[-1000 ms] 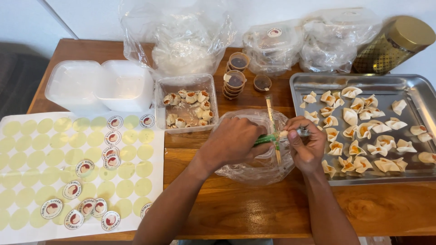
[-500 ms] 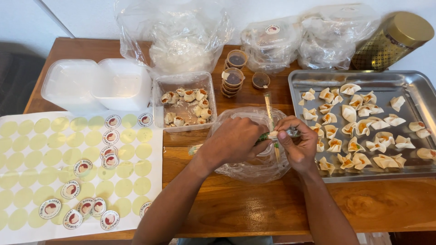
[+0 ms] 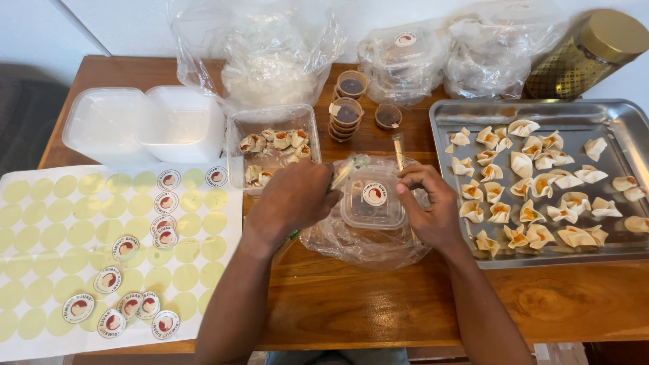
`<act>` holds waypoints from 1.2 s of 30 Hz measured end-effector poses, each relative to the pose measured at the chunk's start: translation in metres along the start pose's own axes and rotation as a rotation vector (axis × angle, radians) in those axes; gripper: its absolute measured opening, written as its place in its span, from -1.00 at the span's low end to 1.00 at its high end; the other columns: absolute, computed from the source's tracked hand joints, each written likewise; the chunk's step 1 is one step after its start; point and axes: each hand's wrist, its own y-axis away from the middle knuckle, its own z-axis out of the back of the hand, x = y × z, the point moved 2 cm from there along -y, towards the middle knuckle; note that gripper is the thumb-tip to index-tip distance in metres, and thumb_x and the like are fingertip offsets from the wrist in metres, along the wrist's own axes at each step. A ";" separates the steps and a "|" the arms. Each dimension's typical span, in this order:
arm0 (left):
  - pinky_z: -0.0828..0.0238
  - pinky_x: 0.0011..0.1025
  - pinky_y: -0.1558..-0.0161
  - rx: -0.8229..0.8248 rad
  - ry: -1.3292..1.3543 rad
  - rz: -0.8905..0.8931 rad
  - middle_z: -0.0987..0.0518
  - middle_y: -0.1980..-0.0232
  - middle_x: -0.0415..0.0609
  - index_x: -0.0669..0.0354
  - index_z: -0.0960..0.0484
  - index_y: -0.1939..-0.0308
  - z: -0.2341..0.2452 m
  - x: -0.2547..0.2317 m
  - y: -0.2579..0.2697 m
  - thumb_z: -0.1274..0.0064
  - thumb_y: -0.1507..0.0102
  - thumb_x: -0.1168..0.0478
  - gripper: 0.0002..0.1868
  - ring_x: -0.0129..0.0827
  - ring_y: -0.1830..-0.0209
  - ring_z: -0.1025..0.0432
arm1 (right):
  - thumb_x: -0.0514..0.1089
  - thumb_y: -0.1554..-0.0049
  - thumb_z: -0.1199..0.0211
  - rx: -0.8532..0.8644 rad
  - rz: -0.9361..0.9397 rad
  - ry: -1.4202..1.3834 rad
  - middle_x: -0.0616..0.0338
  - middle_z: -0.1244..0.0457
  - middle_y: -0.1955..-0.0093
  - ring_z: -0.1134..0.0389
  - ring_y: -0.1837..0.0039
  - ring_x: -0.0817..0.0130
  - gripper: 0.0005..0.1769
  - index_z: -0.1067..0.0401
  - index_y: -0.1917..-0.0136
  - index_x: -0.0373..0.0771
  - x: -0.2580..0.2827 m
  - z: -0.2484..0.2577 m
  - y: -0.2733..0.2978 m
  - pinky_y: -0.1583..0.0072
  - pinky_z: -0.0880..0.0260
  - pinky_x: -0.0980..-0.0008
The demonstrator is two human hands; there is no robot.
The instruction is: The person packages snacks by placing them into small plastic containers, applying lids, and attaching labels from a sticker sheet.
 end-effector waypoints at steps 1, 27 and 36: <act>-0.61 -0.23 0.41 0.000 -0.001 0.002 -0.56 0.52 0.08 0.37 -0.65 0.17 0.004 0.000 0.002 -0.05 -0.37 0.09 -0.67 -0.12 0.53 -0.60 | -0.32 -0.23 -0.28 0.001 0.000 -0.002 -0.08 -0.33 0.03 -0.45 0.00 0.09 -0.92 -0.46 0.08 -0.40 -0.003 0.000 0.000 -0.05 -0.45 0.20; -0.64 0.01 0.15 0.048 -0.177 0.216 -0.70 0.24 0.27 0.22 -0.77 0.09 -0.016 0.012 0.049 -0.26 -0.17 0.26 -0.75 0.18 0.19 -0.63 | -0.23 -0.06 -0.26 0.165 0.242 0.442 0.11 -0.35 0.03 -0.41 -0.02 0.05 -0.85 -0.37 0.33 -0.19 -0.032 -0.013 0.012 -0.05 -0.35 0.17; -0.63 -0.09 0.09 0.022 -0.358 0.206 -0.70 0.29 0.14 0.20 -0.79 0.15 -0.099 0.092 0.024 -0.28 -0.13 0.26 -0.78 0.04 0.20 -0.65 | -0.25 -0.01 -0.32 0.160 0.290 0.456 0.10 -0.34 0.04 -0.40 -0.03 0.05 -0.88 -0.39 0.30 -0.21 -0.031 -0.012 0.011 -0.07 -0.39 0.16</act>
